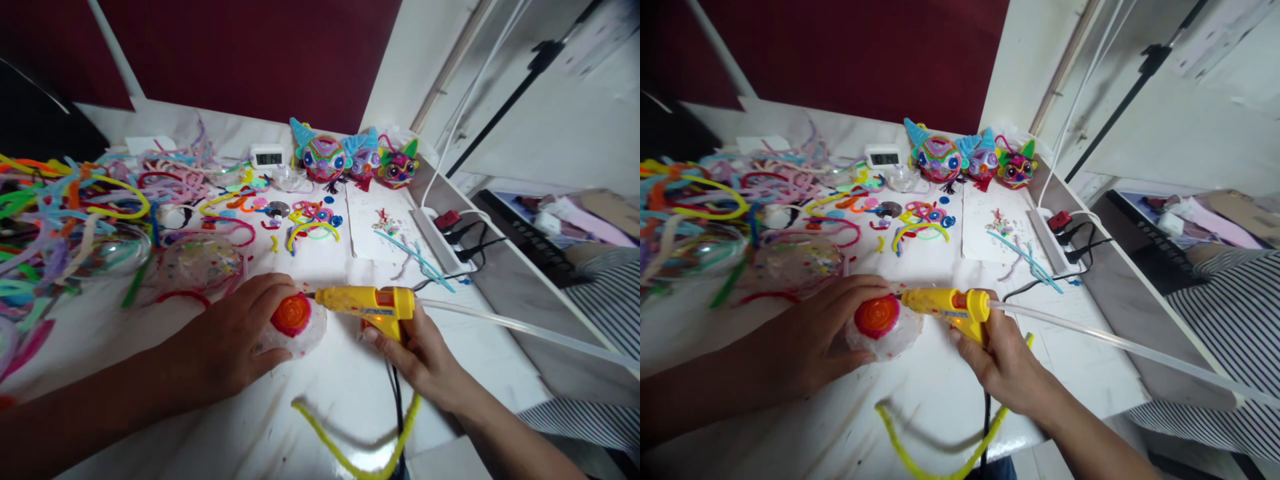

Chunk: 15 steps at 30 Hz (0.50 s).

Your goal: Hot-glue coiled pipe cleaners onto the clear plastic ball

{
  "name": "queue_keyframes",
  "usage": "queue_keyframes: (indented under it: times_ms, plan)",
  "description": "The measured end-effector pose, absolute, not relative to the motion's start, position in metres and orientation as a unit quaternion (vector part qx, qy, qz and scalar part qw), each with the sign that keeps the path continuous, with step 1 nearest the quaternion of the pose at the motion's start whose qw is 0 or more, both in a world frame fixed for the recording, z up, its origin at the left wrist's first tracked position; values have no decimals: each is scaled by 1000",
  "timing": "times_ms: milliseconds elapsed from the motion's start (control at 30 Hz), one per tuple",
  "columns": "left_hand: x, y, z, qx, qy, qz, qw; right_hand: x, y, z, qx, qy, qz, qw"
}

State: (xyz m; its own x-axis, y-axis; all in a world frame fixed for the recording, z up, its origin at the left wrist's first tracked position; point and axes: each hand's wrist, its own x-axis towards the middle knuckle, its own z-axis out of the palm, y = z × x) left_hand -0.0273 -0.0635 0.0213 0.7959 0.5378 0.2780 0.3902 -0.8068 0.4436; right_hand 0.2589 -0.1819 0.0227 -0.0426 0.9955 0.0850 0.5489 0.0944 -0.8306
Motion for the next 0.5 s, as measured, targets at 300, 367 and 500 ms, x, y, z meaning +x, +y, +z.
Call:
queue_keyframes:
  times_ms: [300, 367, 500]
  plan:
    - [-26, -65, 18, 921, 264, 216, 186, 259, -189, 21, -605, -646, 306, 349]
    - [-27, -63, 19, 928, 250, 212, 176, 260, -192, 21, -609, -645, 300, 349]
    - [-26, -62, 21, 934, 246, 200, 166, 261, -197, 20, -612, -640, 297, 357]
